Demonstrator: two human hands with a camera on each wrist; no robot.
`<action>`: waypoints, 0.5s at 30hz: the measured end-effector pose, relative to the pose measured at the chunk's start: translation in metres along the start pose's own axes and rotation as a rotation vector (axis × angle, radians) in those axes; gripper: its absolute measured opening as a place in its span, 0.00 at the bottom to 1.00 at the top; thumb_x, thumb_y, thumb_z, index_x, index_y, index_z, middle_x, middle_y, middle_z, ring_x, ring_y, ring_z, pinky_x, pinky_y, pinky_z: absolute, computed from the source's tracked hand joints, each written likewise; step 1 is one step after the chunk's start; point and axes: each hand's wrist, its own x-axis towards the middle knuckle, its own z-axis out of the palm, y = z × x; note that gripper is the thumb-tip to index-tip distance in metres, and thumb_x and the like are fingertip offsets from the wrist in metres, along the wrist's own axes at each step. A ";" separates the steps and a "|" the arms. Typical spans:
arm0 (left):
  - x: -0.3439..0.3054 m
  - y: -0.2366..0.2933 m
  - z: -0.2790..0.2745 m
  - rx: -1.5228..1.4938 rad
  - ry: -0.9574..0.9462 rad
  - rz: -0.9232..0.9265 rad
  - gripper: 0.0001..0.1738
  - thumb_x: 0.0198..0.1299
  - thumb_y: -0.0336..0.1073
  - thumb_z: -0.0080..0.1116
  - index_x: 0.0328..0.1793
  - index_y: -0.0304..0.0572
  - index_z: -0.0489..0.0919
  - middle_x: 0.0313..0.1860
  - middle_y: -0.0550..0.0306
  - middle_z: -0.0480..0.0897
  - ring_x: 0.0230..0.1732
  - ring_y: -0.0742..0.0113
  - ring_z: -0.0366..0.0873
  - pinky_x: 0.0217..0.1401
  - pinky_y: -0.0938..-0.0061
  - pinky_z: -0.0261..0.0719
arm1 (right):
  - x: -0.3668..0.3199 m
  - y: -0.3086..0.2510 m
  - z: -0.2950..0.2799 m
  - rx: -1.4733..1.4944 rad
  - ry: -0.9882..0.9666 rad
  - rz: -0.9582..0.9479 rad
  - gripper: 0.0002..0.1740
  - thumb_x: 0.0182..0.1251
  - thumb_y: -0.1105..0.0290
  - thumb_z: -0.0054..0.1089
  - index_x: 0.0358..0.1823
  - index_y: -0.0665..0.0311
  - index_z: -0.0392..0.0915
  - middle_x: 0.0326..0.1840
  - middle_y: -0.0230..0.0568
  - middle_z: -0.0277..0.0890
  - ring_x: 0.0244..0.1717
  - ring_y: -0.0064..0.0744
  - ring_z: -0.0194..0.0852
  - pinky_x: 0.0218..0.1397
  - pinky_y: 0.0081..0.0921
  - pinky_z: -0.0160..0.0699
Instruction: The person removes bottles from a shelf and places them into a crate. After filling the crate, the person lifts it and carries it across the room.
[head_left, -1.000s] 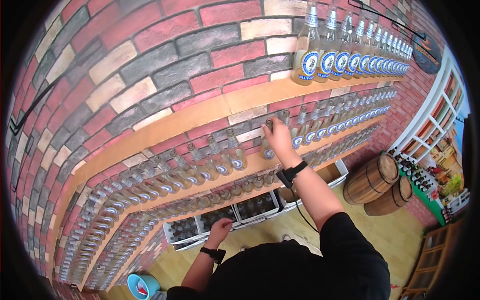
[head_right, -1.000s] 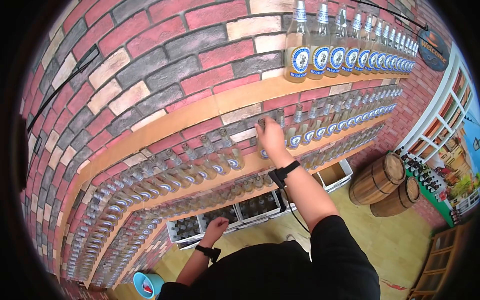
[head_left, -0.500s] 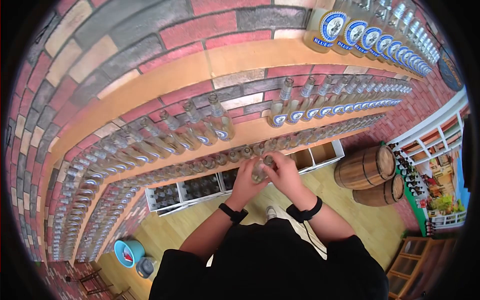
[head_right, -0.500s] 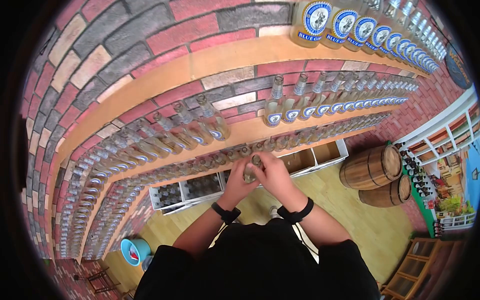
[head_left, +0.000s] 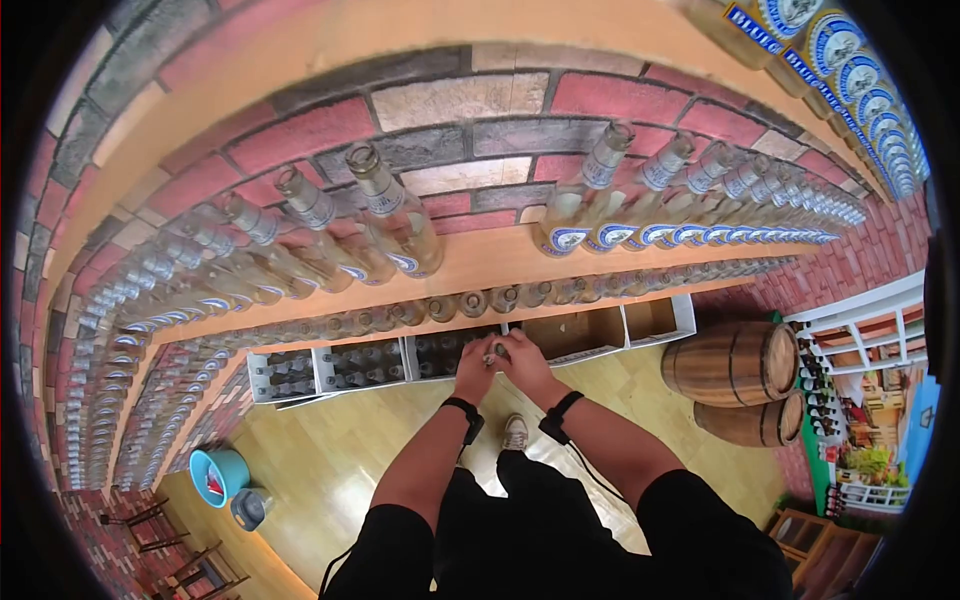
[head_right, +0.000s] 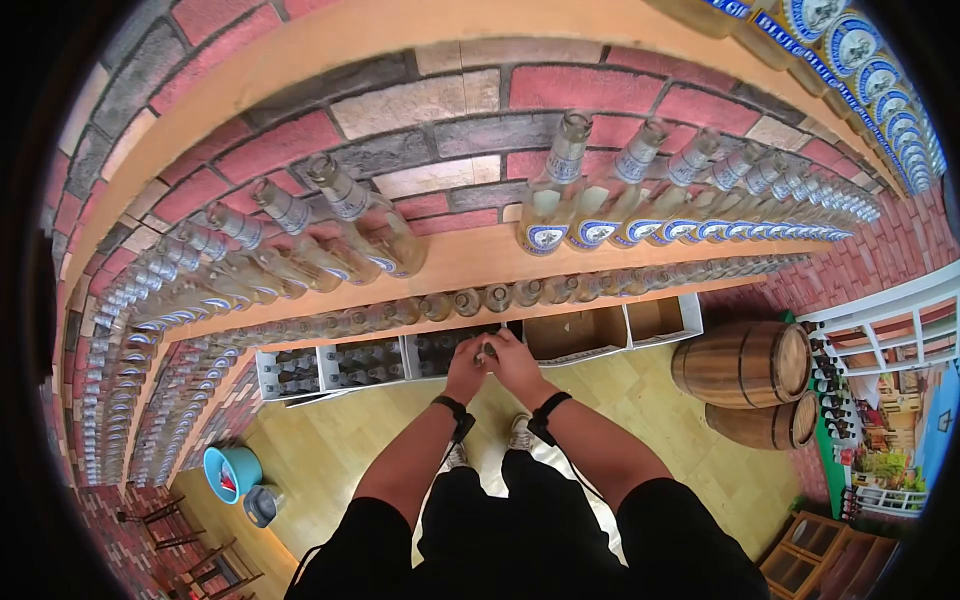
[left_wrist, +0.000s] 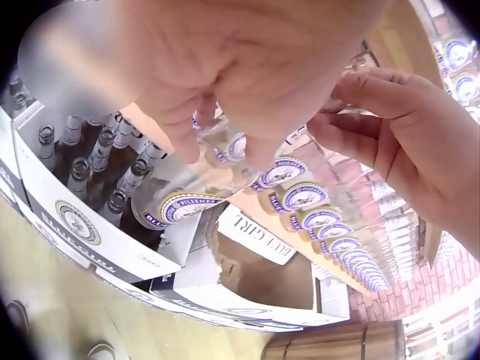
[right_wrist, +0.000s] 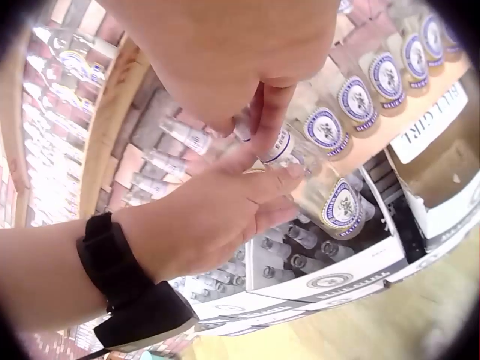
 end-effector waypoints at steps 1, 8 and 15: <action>0.001 -0.011 0.006 -0.035 -0.018 -0.060 0.33 0.56 0.27 0.70 0.72 0.45 0.78 0.60 0.46 0.81 0.64 0.46 0.78 0.67 0.60 0.79 | -0.002 0.013 0.010 0.001 -0.004 0.008 0.13 0.64 0.69 0.71 0.48 0.64 0.81 0.42 0.50 0.73 0.39 0.57 0.79 0.43 0.46 0.81; -0.004 -0.034 0.019 -0.028 -0.228 -0.201 0.32 0.58 0.28 0.65 0.72 0.44 0.75 0.58 0.40 0.82 0.62 0.43 0.80 0.65 0.58 0.80 | -0.014 0.076 0.070 -0.111 -0.034 0.193 0.14 0.61 0.71 0.70 0.47 0.64 0.81 0.46 0.53 0.77 0.45 0.60 0.81 0.48 0.50 0.83; -0.055 -0.103 0.027 -0.040 -0.028 -0.013 0.30 0.60 0.29 0.66 0.70 0.41 0.74 0.53 0.46 0.84 0.50 0.52 0.86 0.54 0.62 0.83 | -0.003 0.108 0.117 -0.356 -0.147 0.243 0.10 0.60 0.69 0.68 0.41 0.65 0.82 0.44 0.54 0.81 0.43 0.58 0.85 0.46 0.49 0.88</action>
